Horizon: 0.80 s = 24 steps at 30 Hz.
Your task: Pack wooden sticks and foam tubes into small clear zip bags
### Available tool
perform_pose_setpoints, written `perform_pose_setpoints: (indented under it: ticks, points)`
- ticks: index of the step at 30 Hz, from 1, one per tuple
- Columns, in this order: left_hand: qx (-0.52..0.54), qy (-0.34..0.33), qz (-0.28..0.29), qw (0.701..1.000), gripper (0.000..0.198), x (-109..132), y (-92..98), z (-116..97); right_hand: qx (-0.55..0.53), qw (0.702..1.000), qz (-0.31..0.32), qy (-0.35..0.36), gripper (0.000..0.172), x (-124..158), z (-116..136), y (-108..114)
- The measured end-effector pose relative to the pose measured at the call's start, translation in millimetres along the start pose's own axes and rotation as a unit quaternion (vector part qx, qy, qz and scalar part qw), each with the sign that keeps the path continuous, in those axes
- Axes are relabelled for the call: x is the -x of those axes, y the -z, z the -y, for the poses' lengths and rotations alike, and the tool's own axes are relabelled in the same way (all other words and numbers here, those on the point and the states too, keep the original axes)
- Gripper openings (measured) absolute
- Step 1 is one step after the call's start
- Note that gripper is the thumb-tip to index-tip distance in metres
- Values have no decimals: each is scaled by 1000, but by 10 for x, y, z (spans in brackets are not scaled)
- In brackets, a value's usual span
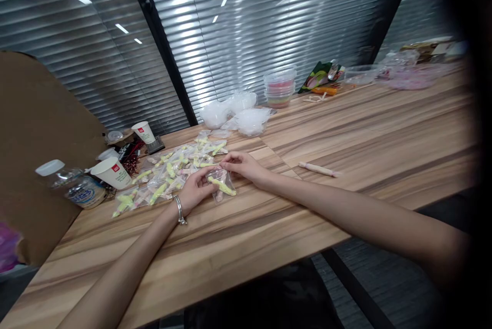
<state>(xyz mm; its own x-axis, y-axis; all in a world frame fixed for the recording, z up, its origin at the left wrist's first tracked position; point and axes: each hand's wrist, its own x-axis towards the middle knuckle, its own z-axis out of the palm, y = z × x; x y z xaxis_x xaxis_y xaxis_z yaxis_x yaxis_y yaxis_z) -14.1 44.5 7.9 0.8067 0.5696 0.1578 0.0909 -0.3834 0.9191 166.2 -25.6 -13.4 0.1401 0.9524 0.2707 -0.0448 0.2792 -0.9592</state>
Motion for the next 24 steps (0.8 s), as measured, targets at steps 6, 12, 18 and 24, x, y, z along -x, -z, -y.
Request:
perform_pose_setpoints:
  ticks: [6, 12, 18, 24]
  points:
    - [-13, 7, 21, 1000, 44, -9, 18, 29, -5, 999, -27, -22, 27, 22, -11, -32]
    - [-27, -11, 64, 998, 41, -12, 29, 32, -9, 998, -39, -48, 24, 33, -51, -46]
    - [-57, -37, 91, 994, 34, -36, 40, 11, -16, 997, -51, -47, 22, 53, -71, -72]
    - [-76, -61, 112, 989, 30, -56, 36, -50, 5, 998, -52, -43, 21, 69, -43, -101]
